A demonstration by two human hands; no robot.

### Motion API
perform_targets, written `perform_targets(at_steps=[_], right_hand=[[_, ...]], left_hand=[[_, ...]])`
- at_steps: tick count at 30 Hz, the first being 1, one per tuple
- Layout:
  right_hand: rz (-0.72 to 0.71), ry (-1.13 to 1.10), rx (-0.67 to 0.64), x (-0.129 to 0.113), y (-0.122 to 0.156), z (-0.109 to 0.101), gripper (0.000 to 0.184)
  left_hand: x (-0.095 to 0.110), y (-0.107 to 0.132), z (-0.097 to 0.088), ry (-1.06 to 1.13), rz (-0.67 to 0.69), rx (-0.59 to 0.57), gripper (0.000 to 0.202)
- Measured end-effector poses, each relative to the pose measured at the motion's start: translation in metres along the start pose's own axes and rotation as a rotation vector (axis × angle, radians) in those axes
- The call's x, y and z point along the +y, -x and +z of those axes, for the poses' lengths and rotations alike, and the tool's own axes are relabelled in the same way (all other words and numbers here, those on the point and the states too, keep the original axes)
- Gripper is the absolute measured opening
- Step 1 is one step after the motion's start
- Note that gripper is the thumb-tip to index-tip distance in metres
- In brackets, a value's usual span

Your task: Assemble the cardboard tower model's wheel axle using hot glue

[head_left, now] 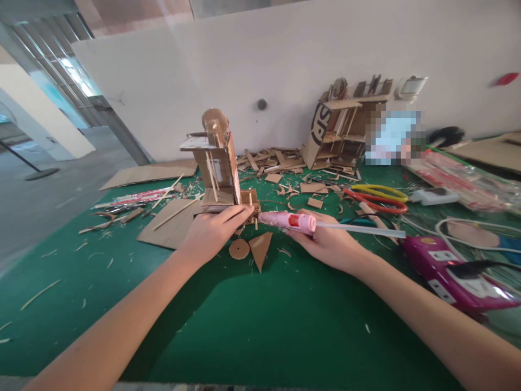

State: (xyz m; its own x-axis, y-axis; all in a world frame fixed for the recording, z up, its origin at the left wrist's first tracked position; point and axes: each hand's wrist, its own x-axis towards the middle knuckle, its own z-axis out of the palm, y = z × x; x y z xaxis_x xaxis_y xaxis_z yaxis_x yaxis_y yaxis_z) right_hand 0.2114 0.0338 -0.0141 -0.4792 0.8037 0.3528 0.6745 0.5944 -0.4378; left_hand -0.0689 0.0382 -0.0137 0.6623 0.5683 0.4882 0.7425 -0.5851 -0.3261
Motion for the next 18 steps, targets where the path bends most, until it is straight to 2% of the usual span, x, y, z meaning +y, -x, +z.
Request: perform_targets(at_steps=[7,11,15,18], right_hand=[[-0.007,-0.001,-0.017,-0.0028,-0.0010,-0.0024,0.026],[0.001,-0.001,-0.022,-0.0023,-0.0009,-0.0019,0.025],[0.008,0.002,-0.014,-0.0023,-0.0005,-0.0017,0.025],[0.004,0.012,-0.013,-0.0028,-0.0004,-0.0021,0.025]], left_hand=[[0.0028,-0.0021,0.0045,-0.033,0.000,0.063,0.034],[0.0057,-0.0021,0.0029,-0.050,-0.007,0.065,0.039],[0.0045,-0.0009,0.0003,-0.103,0.011,0.008,0.050],[0.0022,0.0002,0.0012,-0.070,0.029,-0.008,0.049]])
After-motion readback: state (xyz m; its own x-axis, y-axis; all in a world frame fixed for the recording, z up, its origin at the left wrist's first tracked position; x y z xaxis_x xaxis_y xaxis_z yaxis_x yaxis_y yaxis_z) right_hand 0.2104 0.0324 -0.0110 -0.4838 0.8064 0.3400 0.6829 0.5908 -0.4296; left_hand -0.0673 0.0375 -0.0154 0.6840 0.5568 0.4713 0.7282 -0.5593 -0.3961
